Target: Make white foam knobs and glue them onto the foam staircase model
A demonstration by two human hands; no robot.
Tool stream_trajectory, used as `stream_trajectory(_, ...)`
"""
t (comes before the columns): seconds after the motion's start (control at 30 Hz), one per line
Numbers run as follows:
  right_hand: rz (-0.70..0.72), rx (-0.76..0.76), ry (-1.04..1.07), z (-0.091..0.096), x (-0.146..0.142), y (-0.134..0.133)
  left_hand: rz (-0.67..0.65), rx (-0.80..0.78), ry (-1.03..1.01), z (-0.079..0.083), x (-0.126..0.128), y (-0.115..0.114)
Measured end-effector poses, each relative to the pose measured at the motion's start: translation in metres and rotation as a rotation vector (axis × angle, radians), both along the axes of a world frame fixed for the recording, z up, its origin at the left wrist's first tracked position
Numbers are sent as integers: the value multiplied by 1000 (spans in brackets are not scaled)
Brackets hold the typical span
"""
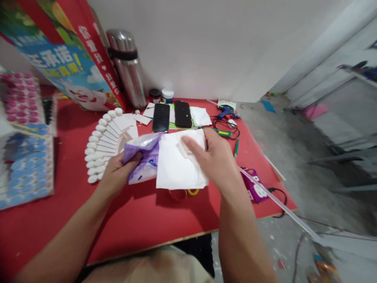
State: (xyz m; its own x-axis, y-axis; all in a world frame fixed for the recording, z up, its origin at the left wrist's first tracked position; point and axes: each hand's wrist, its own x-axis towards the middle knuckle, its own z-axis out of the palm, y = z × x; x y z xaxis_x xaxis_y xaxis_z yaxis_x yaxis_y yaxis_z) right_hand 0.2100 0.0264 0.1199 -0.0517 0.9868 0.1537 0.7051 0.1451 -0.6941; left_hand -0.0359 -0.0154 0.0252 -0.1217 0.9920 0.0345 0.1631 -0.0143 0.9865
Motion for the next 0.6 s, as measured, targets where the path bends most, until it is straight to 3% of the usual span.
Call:
stream_trajectory(0.17,21,-269,289,11,3,-7,60,-29,-73,7,-16,0)
stream_trajectory(0.23,-6,-287,336,19,11,-9,58,-57,-129,9,-23,1)
stream_trajectory(0.33,-159,-88,267,30,24,-11,148,-43,-284,8,-28,4)
stream_trajectory(0.47,-393,280,91,36,29,-15,361,130,-585,9,-28,10)
stream_trajectory(0.6,-266,447,-101,29,10,-17,296,108,-689,12,-32,9)
